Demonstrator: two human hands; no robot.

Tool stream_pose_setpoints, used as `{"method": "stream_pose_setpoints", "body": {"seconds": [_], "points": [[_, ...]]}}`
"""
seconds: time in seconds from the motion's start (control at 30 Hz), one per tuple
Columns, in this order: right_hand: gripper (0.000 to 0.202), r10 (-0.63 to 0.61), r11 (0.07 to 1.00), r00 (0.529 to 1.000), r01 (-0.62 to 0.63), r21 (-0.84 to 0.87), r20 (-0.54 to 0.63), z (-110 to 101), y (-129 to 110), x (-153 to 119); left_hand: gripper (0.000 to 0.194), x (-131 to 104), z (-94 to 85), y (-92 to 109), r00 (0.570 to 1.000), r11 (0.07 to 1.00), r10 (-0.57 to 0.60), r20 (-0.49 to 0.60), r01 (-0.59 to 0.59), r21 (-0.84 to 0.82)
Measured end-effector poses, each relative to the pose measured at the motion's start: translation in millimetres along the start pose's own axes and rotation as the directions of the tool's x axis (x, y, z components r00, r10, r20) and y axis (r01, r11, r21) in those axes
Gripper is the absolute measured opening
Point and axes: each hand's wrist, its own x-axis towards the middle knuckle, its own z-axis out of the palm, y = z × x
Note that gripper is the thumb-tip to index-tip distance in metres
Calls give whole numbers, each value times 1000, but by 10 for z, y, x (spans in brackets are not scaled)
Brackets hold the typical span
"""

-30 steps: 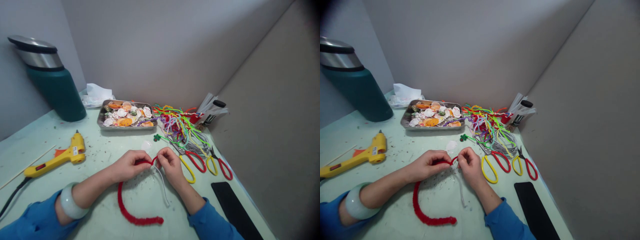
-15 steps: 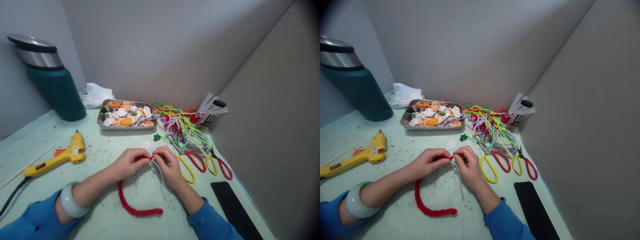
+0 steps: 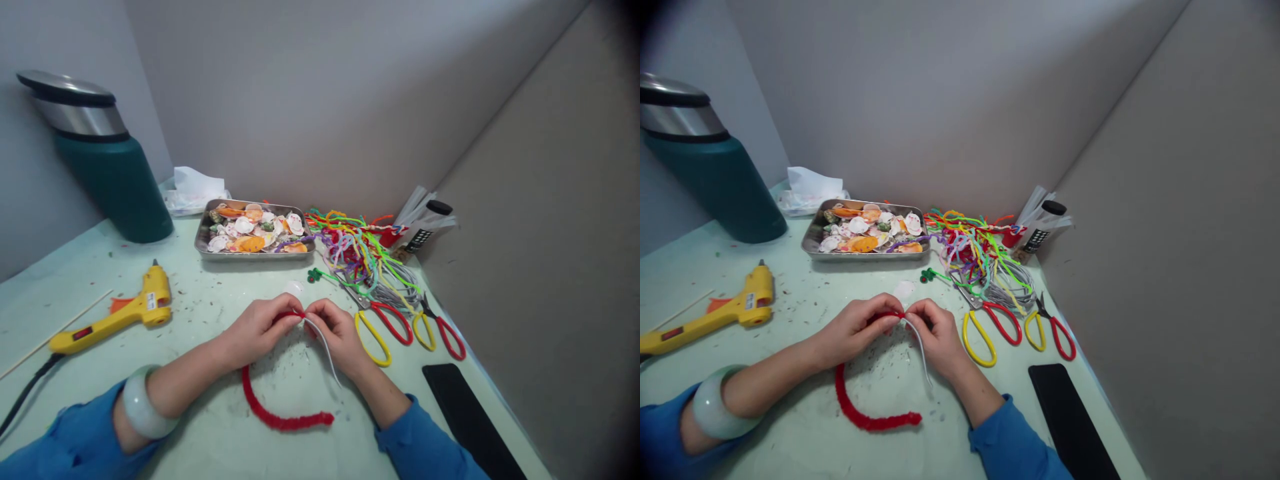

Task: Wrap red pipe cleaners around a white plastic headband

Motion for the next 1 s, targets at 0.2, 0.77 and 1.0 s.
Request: {"method": "stream_pose_setpoints", "body": {"seconds": [0.2, 0.77, 1.0], "points": [[17, 13, 998, 999, -15, 54, 50, 7, 17, -7, 19, -7, 0, -6, 997, 996, 82, 2, -82, -21], [19, -117, 986, 991, 124, -112, 70, -16, -57, 30, 22, 21, -5, -54, 993, 980, -118, 4, 117, -159], [19, -205, 968, 973, 218, -126, 108, -27, -72, 36, 23, 47, 5, -93, 972, 921, -232, 33, 230, -313]]}}
